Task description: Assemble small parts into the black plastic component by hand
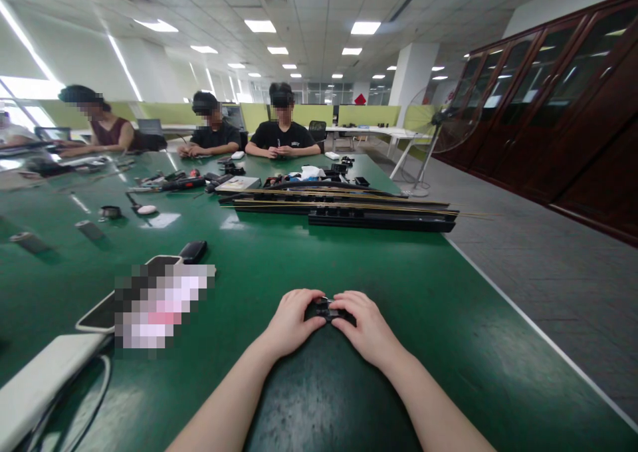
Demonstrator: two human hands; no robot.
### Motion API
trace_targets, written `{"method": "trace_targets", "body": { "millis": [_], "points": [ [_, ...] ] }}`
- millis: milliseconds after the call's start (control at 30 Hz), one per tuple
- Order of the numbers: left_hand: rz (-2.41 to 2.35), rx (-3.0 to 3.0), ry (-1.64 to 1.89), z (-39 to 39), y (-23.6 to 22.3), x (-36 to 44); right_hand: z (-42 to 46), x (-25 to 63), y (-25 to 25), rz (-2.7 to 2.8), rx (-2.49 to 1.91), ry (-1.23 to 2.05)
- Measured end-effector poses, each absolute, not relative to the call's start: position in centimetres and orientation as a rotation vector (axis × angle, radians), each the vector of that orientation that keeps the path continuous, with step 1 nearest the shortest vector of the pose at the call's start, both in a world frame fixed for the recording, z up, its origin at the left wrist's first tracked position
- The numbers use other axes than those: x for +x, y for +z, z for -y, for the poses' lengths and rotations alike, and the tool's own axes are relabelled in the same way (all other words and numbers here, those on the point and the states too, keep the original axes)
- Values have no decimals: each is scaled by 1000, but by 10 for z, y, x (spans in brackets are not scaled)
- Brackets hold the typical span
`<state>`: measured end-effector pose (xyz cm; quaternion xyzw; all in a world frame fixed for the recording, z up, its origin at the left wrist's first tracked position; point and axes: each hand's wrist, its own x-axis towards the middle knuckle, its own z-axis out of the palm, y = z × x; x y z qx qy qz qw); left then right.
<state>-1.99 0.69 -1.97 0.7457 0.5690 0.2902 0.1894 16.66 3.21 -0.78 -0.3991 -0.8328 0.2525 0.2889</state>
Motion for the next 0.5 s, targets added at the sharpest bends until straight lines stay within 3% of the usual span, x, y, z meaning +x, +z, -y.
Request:
{"method": "trace_targets", "body": {
  "millis": [500],
  "points": [
    [-1603, 2122, 840, -8, -21, -19, -30, 167, -6, 2265, -1113, 621]
  ]
}}
